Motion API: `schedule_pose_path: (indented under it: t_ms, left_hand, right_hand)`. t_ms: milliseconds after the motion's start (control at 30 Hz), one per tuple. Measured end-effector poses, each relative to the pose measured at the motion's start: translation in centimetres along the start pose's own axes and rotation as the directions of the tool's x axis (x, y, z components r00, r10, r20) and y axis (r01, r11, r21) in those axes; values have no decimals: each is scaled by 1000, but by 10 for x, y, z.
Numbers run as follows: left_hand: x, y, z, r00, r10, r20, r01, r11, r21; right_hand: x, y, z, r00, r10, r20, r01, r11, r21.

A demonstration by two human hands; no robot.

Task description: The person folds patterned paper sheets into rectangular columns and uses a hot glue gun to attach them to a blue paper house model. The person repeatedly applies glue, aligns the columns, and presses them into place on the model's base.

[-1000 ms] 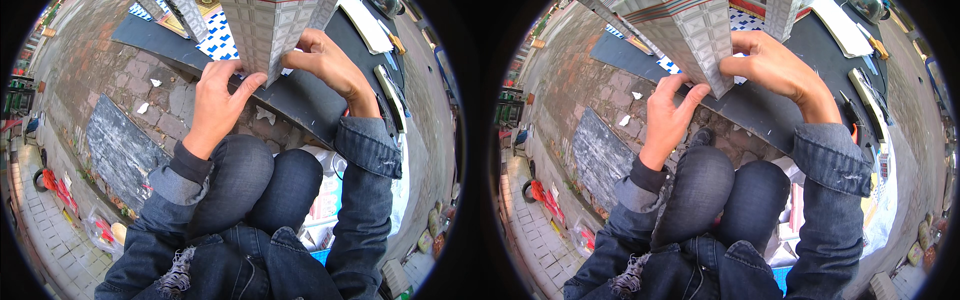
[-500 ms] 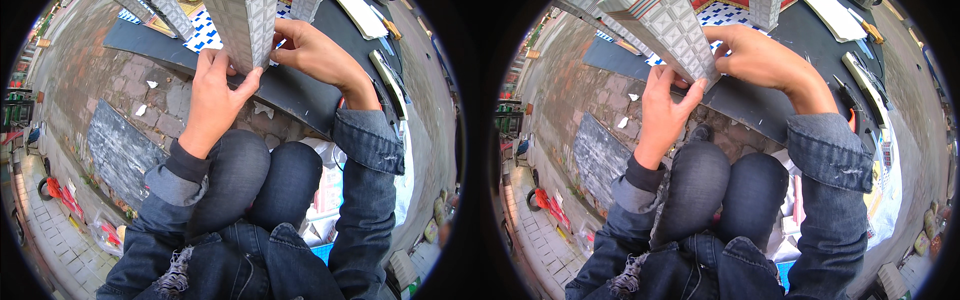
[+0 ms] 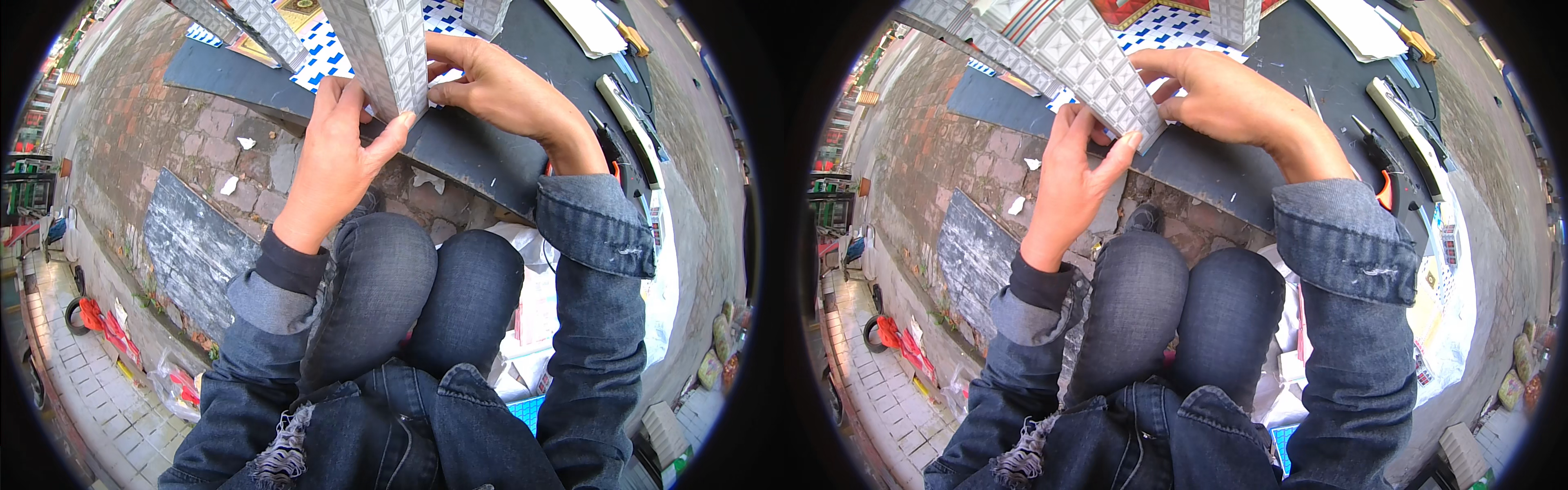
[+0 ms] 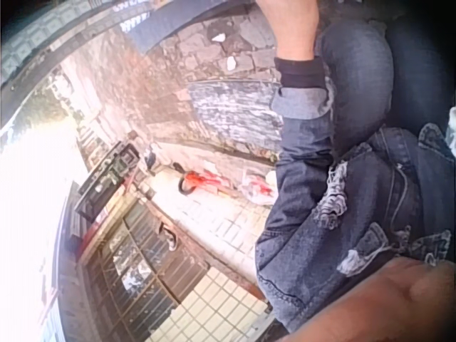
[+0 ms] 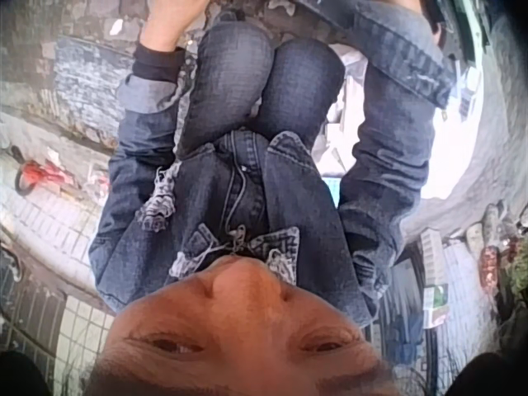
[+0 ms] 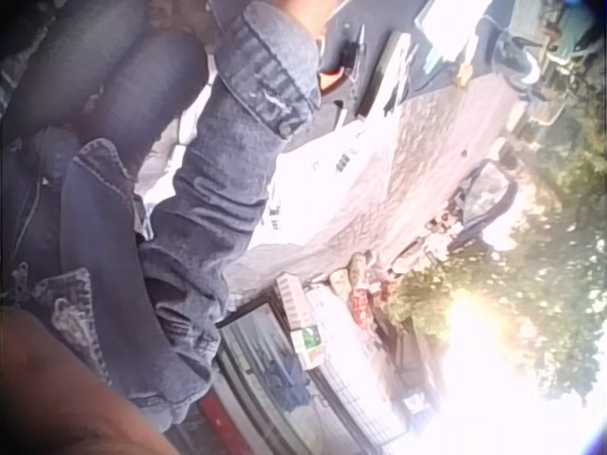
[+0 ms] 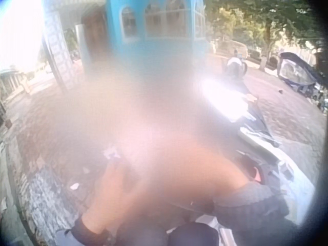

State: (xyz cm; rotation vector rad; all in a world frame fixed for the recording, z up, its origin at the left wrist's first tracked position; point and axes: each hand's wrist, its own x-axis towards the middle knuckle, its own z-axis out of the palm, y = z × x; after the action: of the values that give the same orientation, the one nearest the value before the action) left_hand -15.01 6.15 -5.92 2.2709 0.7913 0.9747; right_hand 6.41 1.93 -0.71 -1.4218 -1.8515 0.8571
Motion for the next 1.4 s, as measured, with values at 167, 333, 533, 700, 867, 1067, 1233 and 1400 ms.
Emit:
schedule_pose_path:
  t_ms: [167, 333, 533, 700, 867, 1067, 1233, 1400]
  left_hand:
    - [-1, 2, -1, 999, -35, 8, 34, 999, 28]
    - [0, 3, -1, 999, -46, 3, 46, 998, 30]
    - [-2, 4, -2, 996, -83, 23, 82, 995, 56]
    - [1, 5, -6, 995, -78, 58, 77, 997, 17]
    - [4, 7, -10, 991, -90, 99, 89, 996, 6]
    - [2, 8, -11, 991, -83, 101, 87, 996, -35]
    - [2, 8, -14, 986, -81, 145, 90, 994, -57]
    - [2, 8, -12, 985, -86, 149, 96, 993, -62]
  right_hand:
    - [0, 0, 0, 1000, 6, -1, -6, 1000, 12]
    - [2, 2, 1, 1000, 0, -8, 0, 1000, 19]
    - [3, 6, 1, 1000, -6, 16, 6, 1000, 27]
    - [2, 3, 3, 1000, 23, -12, -22, 998, 60]
    - [0, -5, 2, 997, 71, -3, -71, 994, 88]
    - [-1, -11, 1, 990, 140, 14, -141, 989, 50]
    - [-1, -11, 1, 987, 160, 18, -160, 987, -2]
    - [0, -10, 4, 987, 159, 10, -159, 987, -25]
